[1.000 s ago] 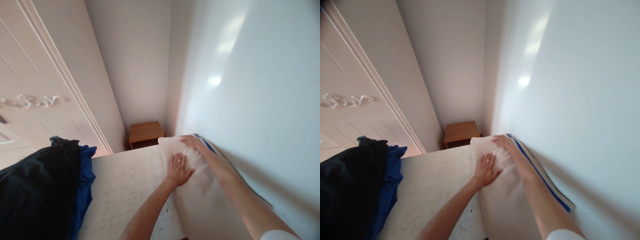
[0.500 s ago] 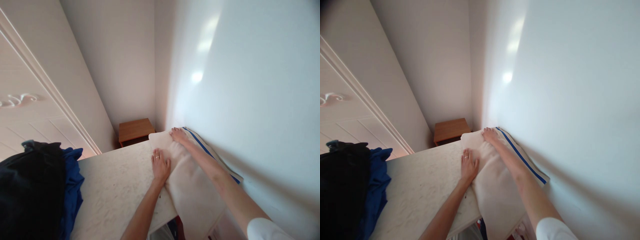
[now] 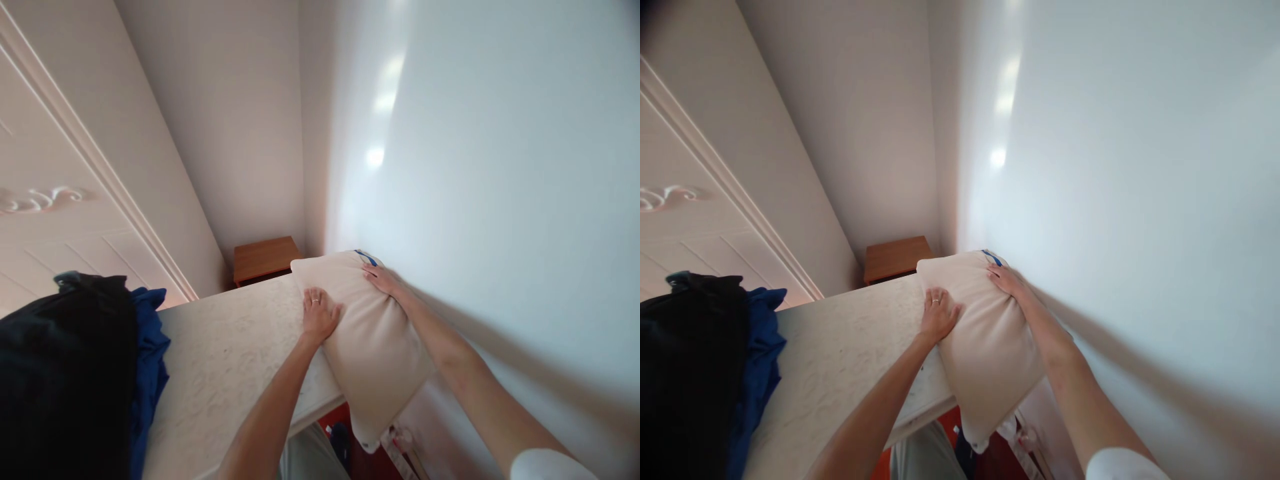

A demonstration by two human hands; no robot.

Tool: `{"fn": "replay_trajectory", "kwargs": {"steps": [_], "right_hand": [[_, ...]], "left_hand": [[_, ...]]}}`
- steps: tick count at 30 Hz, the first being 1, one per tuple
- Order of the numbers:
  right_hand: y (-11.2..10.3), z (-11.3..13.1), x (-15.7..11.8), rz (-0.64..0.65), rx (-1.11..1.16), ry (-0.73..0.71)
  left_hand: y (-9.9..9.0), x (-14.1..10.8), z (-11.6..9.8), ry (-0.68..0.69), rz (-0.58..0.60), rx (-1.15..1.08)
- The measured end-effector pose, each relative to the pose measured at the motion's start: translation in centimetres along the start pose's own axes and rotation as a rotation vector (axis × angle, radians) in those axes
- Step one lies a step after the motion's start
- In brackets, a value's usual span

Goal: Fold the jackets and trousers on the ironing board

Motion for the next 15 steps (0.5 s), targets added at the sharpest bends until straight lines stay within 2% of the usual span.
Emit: {"fn": "replay_trajectory", "kwargs": {"steps": [2, 6, 9, 12, 15], "right_hand": [[0.4, -0.8, 0.6, 0.019, -0.016, 0.024], [3.0, -4.3, 4.6, 0.119, -0.116, 0.176], [4.7, -6.0, 6.9, 0.164, -0.183, 0.264], [5.8, -5.4, 7.1, 0.150, -0.231, 0.277], [7.5, -2.3, 5.8, 0.092, -0.187, 0.182]], "left_hand": [[0.0, -0.2, 0.1, 0.016, 0.016, -0.019], [0.2, -0.4, 0.7, 0.048, 0.040, -0.075], [0.5, -0.2, 1.1, 0.089, 0.099, -0.145], [0.3, 0.1, 1.5, 0.113, 0.152, -0.248], [-1.2, -0.6, 2.3, 0.107, 0.142, -0.409]]}}
Point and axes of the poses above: each hand's wrist, its own x-axis towards the middle knuckle, its own y-axis out of the palm, z = x × y, the point moved 9 cm from there along x, towards the middle knuckle, and after that the axes turned 8 degrees about -y, right-handed, at the moved point
